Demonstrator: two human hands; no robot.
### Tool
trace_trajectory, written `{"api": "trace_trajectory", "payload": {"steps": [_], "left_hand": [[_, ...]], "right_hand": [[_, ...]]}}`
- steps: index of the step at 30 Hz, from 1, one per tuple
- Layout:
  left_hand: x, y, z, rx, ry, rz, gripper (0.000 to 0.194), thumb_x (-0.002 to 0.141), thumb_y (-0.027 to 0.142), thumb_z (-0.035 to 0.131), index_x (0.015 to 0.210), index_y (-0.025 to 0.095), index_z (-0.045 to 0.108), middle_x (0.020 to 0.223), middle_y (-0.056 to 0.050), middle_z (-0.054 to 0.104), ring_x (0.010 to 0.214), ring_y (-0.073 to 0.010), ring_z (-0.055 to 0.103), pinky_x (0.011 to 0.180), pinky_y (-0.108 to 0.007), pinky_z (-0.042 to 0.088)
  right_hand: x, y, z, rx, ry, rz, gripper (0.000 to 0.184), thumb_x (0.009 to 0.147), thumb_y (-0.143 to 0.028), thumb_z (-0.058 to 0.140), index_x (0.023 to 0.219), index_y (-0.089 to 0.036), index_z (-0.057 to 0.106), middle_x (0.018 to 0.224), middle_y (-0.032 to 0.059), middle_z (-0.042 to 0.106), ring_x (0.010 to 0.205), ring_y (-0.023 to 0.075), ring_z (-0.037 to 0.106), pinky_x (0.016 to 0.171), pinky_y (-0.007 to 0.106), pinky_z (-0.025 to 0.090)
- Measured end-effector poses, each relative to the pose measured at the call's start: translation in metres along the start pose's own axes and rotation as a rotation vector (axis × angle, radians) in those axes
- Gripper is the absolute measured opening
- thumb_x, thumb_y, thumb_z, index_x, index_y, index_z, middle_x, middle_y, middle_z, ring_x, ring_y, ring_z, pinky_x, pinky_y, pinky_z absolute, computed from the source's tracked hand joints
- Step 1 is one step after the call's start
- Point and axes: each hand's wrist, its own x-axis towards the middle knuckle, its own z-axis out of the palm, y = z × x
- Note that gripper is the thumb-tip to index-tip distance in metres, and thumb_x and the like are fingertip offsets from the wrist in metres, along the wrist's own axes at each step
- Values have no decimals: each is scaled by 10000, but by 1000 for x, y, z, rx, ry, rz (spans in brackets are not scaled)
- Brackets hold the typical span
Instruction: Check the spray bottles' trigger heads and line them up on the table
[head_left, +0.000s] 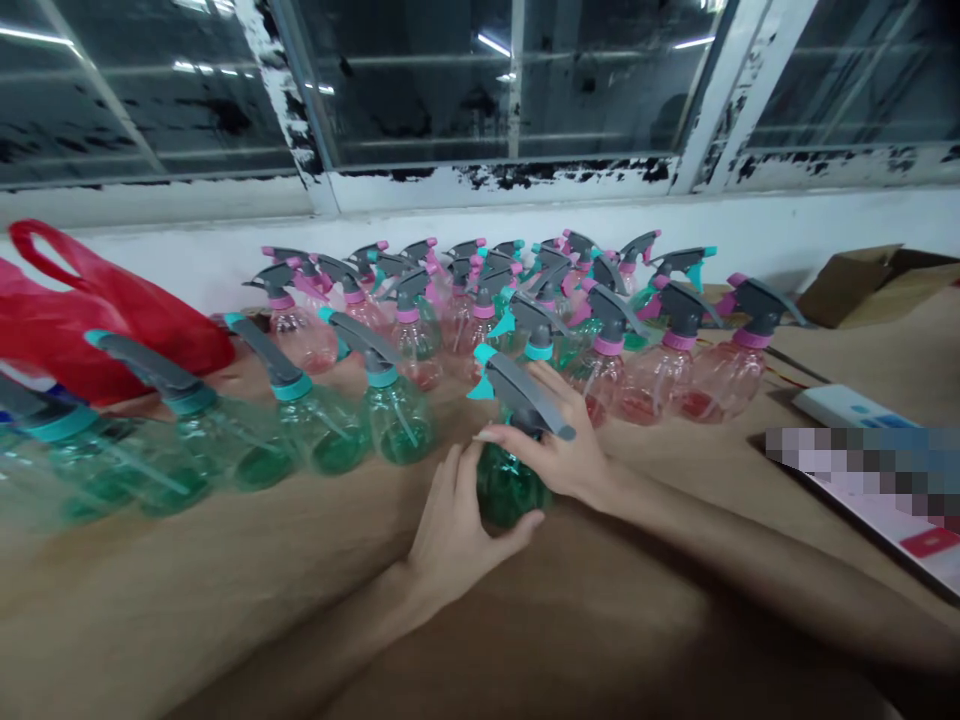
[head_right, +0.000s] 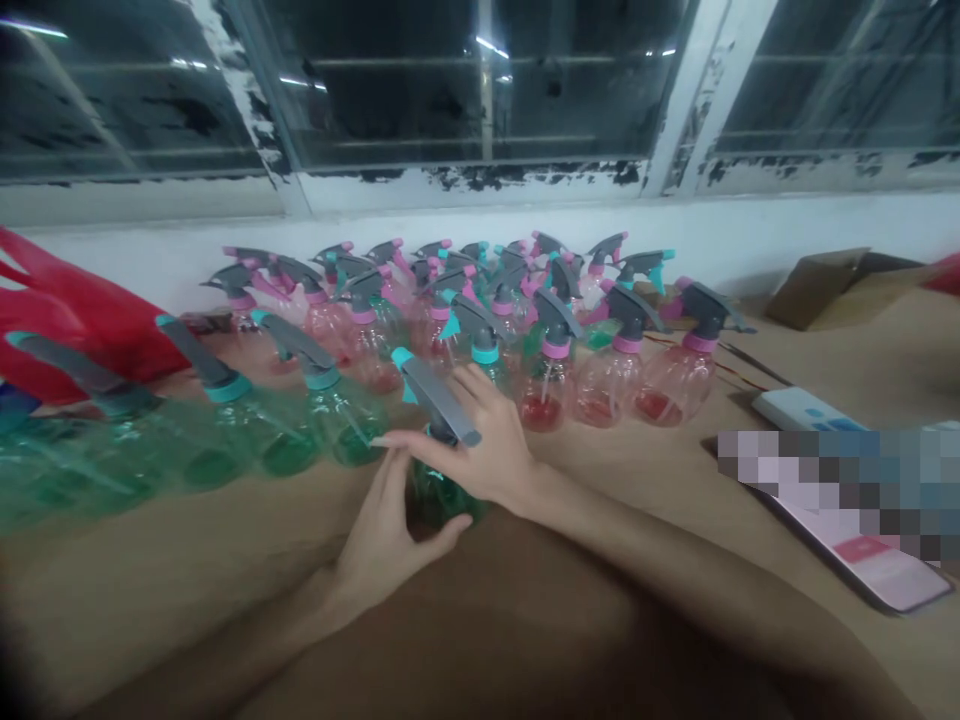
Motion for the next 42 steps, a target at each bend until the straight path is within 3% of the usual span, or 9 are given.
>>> {"api": "trace_trajectory", "payload": {"steps": [6,12,16,20,27,31,36,42], "left_hand": [[4,-13,-15,66,66,-1,641,871,486,573,1356,186,281,1246,-153,489,1174,-333,466,948,-527,391],[6,-16,-22,124,107,3,696,888,566,513,1410,188,251,1278,-144,431,1178,-320,425,965,-511,364],[-4,-13,-28,115,167,56,605,932,425,512,1422,198,240,1298,-136,391,1192,-297,404,994,-489,349],[-11,-12,-33,25,138,124,428,937,250,496,1335,187,353,1293,-129,361,1224,-272,386,1014,-462,348],[-9,-15,-34,1,159,94,365,925,206,490,1277,190,393,1241,-113,383,1193,-260,398,1008,-462,353],[-9,-16,-33,14,87,93,316,930,222,484,1239,203,420,1232,-105,400,1175,-263,418,975,-452,379],[-8,-18,-27,89,-112,127,293,919,204,484,1208,203,439,1219,-106,476,1114,-276,479,910,-461,420],[-9,-19,-20,208,-264,157,332,883,194,532,1205,163,457,1249,-134,501,1114,-313,501,902,-506,429]], "right_hand": [[-10,-11,4,-190,-166,156,431,774,-582,578,896,-169,564,885,107,590,891,276,552,749,430,474],[-21,-10,9,-194,-139,247,580,735,-571,628,1076,-120,501,984,152,631,909,295,617,750,437,509],[-12,-3,17,-225,-132,250,622,744,-527,645,1147,-92,459,1049,191,643,955,320,626,782,448,512],[-3,3,24,-232,-134,195,635,749,-508,657,1160,-74,444,1057,208,653,996,343,616,816,456,502],[6,11,33,-284,-129,137,603,754,-482,672,1114,-46,465,996,204,668,916,326,629,788,432,500],[11,17,39,-325,-109,112,545,754,-484,674,1051,-67,488,959,185,671,898,313,626,792,425,487],[16,22,44,-355,-105,60,449,808,-487,611,1008,-101,499,921,168,673,933,306,621,886,461,435],[16,21,44,-357,-111,48,485,852,-489,543,1094,-71,507,942,179,669,955,309,611,902,474,433]]}}
